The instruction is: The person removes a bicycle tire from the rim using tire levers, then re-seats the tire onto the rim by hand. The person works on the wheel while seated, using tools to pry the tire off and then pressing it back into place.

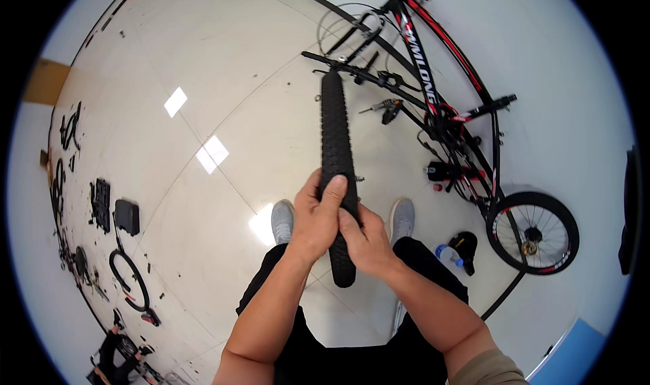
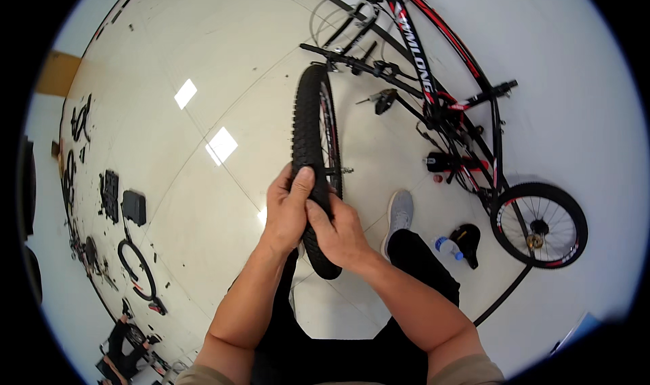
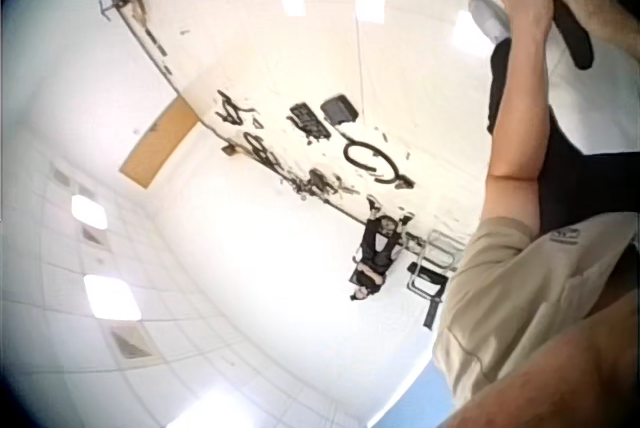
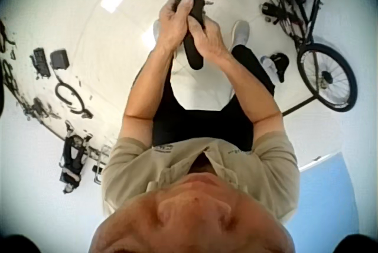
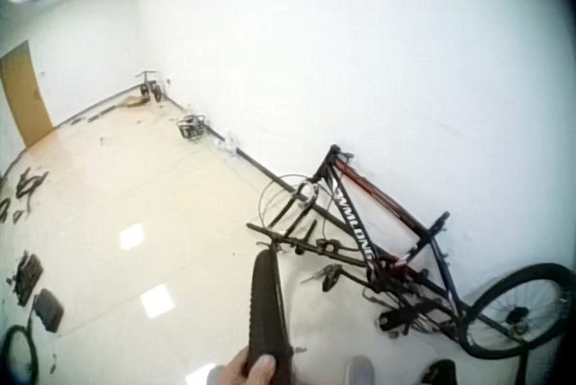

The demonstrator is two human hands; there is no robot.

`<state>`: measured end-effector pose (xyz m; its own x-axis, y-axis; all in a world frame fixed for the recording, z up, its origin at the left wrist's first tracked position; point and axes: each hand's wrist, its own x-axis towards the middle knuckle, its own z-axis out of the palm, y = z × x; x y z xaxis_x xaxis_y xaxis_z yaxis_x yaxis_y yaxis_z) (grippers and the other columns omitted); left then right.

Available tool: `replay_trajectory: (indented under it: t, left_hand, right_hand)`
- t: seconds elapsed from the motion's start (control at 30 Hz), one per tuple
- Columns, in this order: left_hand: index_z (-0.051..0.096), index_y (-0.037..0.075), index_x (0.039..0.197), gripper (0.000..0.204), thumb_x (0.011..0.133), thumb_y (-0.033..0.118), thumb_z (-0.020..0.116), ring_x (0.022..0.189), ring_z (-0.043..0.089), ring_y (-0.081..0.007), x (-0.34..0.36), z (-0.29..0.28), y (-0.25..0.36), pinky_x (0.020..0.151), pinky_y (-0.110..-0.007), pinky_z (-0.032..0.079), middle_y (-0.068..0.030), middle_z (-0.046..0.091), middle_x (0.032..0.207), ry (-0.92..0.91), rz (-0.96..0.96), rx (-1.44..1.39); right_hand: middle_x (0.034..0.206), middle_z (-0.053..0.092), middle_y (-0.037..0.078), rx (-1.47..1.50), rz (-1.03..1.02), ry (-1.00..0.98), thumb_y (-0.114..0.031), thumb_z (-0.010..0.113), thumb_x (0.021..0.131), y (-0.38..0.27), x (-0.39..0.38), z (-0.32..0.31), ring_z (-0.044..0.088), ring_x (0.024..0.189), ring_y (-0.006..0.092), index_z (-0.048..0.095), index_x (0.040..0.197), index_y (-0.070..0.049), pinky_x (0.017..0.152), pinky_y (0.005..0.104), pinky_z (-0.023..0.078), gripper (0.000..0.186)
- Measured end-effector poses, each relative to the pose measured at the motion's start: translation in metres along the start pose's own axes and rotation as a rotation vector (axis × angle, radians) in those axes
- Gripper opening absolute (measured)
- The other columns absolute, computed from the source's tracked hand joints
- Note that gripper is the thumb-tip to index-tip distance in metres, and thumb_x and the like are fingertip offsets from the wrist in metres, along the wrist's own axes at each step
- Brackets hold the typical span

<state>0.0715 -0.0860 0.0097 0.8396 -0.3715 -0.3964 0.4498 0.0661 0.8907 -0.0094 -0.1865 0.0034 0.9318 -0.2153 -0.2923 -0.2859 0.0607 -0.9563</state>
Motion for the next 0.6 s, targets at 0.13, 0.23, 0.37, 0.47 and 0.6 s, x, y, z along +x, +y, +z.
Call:
replay_trajectory:
  t: [0.13, 0.23, 0.37, 0.47, 0.6]
  left_hand:
    - [0.063, -0.003, 0.111, 0.023, 0.106, 0.019, 0.06, 0.076, 0.066, -0.0148, 0.0, 0.004, -0.005, 0.068, -0.029, 0.056, -0.008, 0.069, 0.091, 0.102, 0.025, -0.013]
    - [0.063, -0.003, 0.106, 0.023, 0.107, 0.019, 0.059, 0.074, 0.067, -0.0168, -0.003, 0.008, 0.002, 0.067, -0.03, 0.057, -0.0109, 0.07, 0.087, 0.122, 0.009, -0.064]
    - [0.061, -0.001, 0.102, 0.036, 0.108, 0.034, 0.055, 0.073, 0.067, -0.0184, 0.0, 0.003, 0.007, 0.065, -0.031, 0.055, -0.0138, 0.07, 0.086, 0.053, -0.002, -0.11]
    - [0.061, -0.001, 0.101, 0.037, 0.107, 0.035, 0.056, 0.073, 0.067, -0.0198, -0.005, 0.0, 0.006, 0.066, -0.031, 0.056, -0.0145, 0.07, 0.086, 0.033, -0.007, -0.198]
    - [0.062, -0.002, 0.102, 0.03, 0.105, 0.028, 0.062, 0.074, 0.067, -0.0182, -0.002, 0.0, -0.003, 0.068, -0.033, 0.057, -0.0115, 0.07, 0.086, 0.034, 0.045, -0.054]
  right_hand:
    - [0.094, 0.068, 0.006, 0.006, 0.002, 0.043, -0.024, 0.055, 0.108, 0.004, 0.0, 0.007, 0.06, 0.086, 0.013, 0.065, 0.116, 0.003, 0.08, 0.0307, 0.051, 0.031]
    - [0.103, 0.068, 0.007, -0.008, -0.024, -0.003, -0.027, 0.055, 0.108, 0.014, 0.002, 0.006, 0.062, 0.089, 0.0142, 0.065, 0.117, 0.004, 0.081, 0.0305, 0.052, 0.033]
    - [0.095, 0.071, 0.018, 0.076, -0.046, -0.005, -0.037, 0.06, 0.104, 0.008, 0.006, 0.008, 0.07, 0.086, 0.0262, 0.067, 0.111, 0.006, 0.078, 0.0356, 0.055, 0.044]
    - [0.093, 0.072, 0.021, 0.087, -0.071, 0.007, -0.035, 0.062, 0.103, 0.006, 0.003, 0.01, 0.071, 0.085, 0.0281, 0.066, 0.11, 0.007, 0.078, 0.0366, 0.055, 0.043]
    - [0.105, 0.07, 0.019, 0.014, -0.044, -0.017, -0.025, 0.06, 0.103, 0.014, 0.004, 0.007, 0.069, 0.091, 0.0213, 0.064, 0.113, 0.007, 0.081, 0.0344, 0.054, 0.033]
